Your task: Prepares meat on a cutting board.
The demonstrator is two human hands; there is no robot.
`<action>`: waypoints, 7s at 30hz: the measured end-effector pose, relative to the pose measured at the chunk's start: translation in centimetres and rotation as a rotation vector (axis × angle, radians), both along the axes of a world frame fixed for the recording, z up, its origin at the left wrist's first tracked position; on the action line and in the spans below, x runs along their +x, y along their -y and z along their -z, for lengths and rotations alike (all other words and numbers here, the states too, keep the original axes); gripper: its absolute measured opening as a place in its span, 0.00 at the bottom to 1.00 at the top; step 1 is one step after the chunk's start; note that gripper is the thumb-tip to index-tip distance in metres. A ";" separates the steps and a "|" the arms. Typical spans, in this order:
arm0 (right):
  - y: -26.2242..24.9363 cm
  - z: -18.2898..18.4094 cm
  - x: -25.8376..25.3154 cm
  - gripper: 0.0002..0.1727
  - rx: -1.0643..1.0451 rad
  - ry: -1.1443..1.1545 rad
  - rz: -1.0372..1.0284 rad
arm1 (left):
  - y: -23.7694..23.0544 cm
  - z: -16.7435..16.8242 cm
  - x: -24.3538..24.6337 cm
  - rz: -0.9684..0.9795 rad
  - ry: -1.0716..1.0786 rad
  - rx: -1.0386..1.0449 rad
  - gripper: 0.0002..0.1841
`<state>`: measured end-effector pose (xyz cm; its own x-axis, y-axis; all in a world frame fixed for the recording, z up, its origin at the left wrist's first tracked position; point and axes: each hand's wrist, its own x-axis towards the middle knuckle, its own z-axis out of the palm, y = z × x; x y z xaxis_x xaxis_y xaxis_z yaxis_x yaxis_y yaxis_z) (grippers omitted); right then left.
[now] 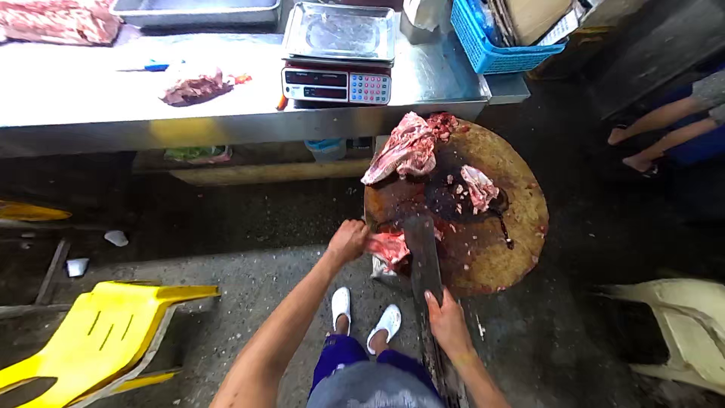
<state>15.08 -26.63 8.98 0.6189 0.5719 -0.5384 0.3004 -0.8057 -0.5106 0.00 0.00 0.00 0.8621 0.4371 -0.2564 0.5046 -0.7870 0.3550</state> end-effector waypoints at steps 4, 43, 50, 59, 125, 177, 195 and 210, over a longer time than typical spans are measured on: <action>-0.6 -1.2 1.3 0.26 0.042 0.043 0.000 | 0.5 0.0 0.5 -0.005 -0.035 -0.015 0.19; -2.3 -9.2 6.1 0.23 0.562 0.275 -0.022 | 9.2 -0.2 1.5 -1.066 0.609 -1.192 0.30; -5.2 -21.4 2.9 0.09 1.444 0.257 -0.028 | 13.5 0.2 4.0 -1.202 0.697 -1.116 0.21; -2.3 -7.6 2.5 0.21 0.760 0.524 -0.197 | 11.0 -0.5 4.2 -1.216 0.643 -1.091 0.28; -2.6 -3.2 2.3 0.28 -0.141 0.230 -0.223 | 9.2 -0.3 5.5 -1.234 0.506 -0.934 0.38; -0.7 -1.7 2.1 0.22 -0.025 0.376 -0.446 | 13.4 0.3 5.5 -1.208 0.570 -0.947 0.22; -2.1 -9.7 1.7 0.22 0.544 0.468 -0.166 | 12.3 1.0 5.0 -1.008 0.595 -0.756 0.22; -2.2 -1.7 1.6 0.27 -0.193 0.218 -0.277 | 12.0 1.0 5.2 -1.055 0.610 -0.791 0.29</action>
